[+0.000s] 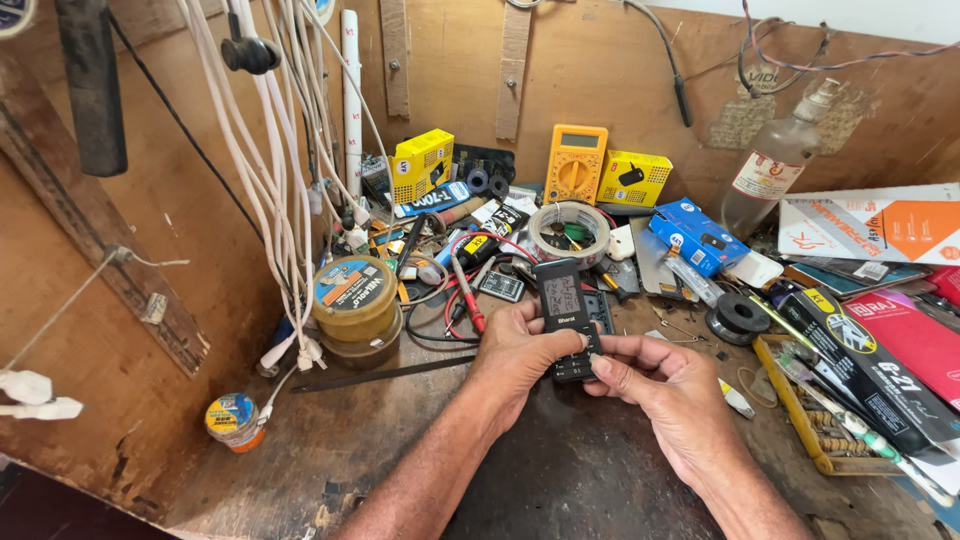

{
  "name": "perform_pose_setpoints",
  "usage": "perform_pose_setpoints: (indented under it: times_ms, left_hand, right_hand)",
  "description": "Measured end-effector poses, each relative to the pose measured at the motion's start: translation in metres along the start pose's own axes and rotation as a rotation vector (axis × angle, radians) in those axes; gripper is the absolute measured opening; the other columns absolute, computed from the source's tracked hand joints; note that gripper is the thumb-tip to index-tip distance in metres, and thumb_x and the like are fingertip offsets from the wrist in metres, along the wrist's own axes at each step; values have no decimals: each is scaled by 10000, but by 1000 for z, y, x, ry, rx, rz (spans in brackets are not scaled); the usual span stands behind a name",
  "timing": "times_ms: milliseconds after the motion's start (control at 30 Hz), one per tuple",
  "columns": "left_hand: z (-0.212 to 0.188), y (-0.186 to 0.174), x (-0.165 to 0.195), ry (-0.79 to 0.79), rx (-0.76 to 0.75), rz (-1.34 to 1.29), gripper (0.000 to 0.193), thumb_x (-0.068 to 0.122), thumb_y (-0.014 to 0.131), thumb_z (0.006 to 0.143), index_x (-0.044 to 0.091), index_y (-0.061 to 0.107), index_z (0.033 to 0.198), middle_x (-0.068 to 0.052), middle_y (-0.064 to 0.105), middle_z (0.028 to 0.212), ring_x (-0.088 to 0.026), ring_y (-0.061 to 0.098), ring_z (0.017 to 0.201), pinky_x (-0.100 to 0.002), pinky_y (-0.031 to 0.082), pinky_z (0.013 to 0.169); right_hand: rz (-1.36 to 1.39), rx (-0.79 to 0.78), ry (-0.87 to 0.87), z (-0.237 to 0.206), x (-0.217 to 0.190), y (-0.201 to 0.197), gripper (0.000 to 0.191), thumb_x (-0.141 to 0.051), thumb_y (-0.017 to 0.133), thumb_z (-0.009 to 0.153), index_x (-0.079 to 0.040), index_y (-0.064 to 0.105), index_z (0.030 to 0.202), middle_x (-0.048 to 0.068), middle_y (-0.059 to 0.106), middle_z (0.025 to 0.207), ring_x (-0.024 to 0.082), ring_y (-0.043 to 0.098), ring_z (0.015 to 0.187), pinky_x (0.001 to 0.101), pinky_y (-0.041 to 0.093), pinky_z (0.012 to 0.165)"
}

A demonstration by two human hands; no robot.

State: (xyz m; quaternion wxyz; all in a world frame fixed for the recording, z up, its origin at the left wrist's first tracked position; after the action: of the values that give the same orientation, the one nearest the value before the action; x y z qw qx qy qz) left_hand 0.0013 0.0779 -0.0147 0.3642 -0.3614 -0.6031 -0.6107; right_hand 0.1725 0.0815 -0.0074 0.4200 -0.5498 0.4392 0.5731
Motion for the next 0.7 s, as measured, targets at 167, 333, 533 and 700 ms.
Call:
perform_pose_setpoints:
  times_ms: [167,333,533,700]
  left_hand:
    - [1,-1,-1,-11,-16,1,367,1,738,777,-59,682,1135,-123,773,954,-134,724,798,-258,597,731]
    - [2,2,-1,32,2,-1,335,-10,735,767,-60,690,1095,-120,772,941,-134,725,780,-256,603,704]
    - [0,3,1,38,8,20,318,-1,738,766,-54,697,1077,-117,773,931,-131,724,775,-252,603,698]
    - [-1,3,3,52,-13,60,336,5,740,759,-38,691,1088,-105,774,949,-120,727,791,-248,603,712]
  right_hand:
    - [10,4,8,1,2,0,298,-32,727,857,97,740,1125,157,786,1007,198,735,823,355,624,793]
    - [0,0,-8,1,1,-1,296,-21,738,847,104,741,1115,160,788,1009,196,733,824,356,624,788]
    - [-17,14,3,1,1,-2,300,-24,737,848,97,743,1122,165,787,1001,200,735,816,355,624,778]
    - [4,12,6,1,2,-1,302,-21,736,848,99,742,1124,160,787,1007,195,731,817,354,622,776]
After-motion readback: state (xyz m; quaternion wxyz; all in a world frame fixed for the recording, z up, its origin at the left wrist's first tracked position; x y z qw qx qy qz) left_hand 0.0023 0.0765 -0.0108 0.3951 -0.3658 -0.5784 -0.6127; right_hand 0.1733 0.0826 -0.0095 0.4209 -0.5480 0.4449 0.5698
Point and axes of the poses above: each hand's wrist, its own z-axis towards the middle knuckle, its own y-axis out of the palm, x = y × z, the point moved 7 cm from there along z, towards the middle knuckle
